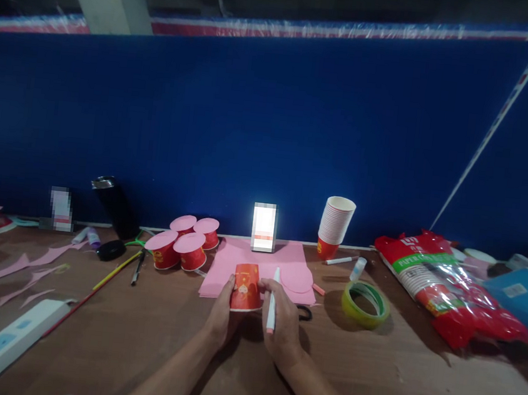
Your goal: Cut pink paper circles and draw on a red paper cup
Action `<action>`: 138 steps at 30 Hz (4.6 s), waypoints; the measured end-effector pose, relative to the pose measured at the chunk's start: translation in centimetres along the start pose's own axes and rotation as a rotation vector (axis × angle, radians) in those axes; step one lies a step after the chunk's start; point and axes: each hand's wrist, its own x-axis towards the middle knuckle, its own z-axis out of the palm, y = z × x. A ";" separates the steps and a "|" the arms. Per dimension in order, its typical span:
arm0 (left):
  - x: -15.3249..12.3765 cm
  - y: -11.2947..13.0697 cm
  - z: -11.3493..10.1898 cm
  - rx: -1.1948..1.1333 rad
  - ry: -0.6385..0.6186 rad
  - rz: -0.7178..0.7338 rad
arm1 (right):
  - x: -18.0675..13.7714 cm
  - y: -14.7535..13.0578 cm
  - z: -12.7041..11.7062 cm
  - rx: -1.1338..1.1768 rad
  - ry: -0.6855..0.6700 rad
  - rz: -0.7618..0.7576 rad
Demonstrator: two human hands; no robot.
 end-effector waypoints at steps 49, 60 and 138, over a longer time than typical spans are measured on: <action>0.0 -0.1 0.2 -0.027 0.015 -0.001 | 0.0 0.1 0.1 -0.013 0.019 0.001; -0.1 0.1 0.4 -0.010 0.013 -0.014 | 0.0 -0.5 -0.1 0.008 0.008 0.027; 0.3 -0.4 -0.5 -0.016 0.012 -0.021 | -0.3 0.1 0.0 0.005 -0.004 0.034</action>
